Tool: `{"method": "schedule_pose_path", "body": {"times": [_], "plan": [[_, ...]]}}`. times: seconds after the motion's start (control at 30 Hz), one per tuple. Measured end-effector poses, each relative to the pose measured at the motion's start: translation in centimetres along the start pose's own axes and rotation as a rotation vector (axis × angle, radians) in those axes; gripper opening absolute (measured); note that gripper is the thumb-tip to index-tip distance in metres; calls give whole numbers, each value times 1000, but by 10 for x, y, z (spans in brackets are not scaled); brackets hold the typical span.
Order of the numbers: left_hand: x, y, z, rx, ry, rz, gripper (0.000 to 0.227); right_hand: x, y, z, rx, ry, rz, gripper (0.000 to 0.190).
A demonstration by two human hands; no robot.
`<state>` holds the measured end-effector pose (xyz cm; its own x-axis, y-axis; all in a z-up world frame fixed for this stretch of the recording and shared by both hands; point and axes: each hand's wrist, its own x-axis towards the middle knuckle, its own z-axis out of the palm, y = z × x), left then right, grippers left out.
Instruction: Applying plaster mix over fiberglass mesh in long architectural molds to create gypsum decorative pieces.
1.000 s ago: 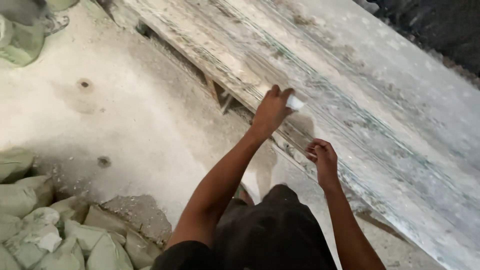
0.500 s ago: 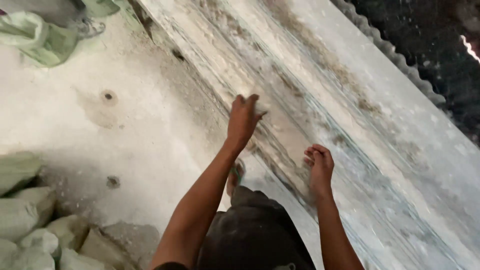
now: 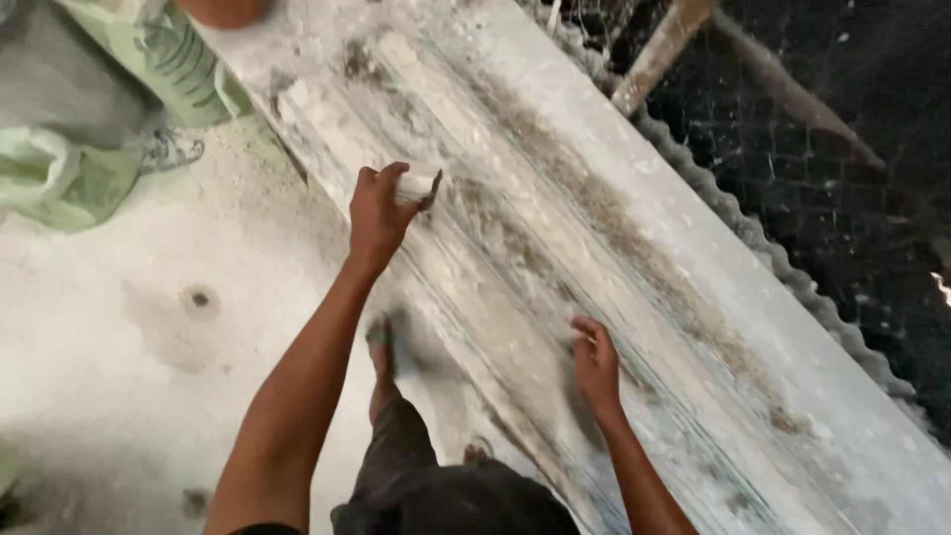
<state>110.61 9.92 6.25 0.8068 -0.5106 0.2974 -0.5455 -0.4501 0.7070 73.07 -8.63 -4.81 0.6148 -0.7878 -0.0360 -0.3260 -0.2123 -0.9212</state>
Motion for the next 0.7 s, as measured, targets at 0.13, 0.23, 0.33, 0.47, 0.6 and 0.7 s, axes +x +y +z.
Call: {"method": "schedule_pose_path", "body": {"times": [0.13,0.23,0.33,0.47,0.6,0.7], "plan": [[119,-28,16,-106,29,64,61,77,-46,68,-173,81,1,51],[165,-18,40,-126,-128,71,66,138,-79,101,-506,-23,-158,59],[214,-54,71,-245,-557,127,57,194,-95,134,-740,-105,-222,64],[293,-131,46,-147,-218,-154,62,238,-117,163,-1080,-214,-421,70],[336,-195,4,-431,34,-414,53,300,-114,203,-1123,-368,-649,75],[346,-236,13,-685,96,-565,53,346,-125,244,-1138,-342,-767,77]]}}
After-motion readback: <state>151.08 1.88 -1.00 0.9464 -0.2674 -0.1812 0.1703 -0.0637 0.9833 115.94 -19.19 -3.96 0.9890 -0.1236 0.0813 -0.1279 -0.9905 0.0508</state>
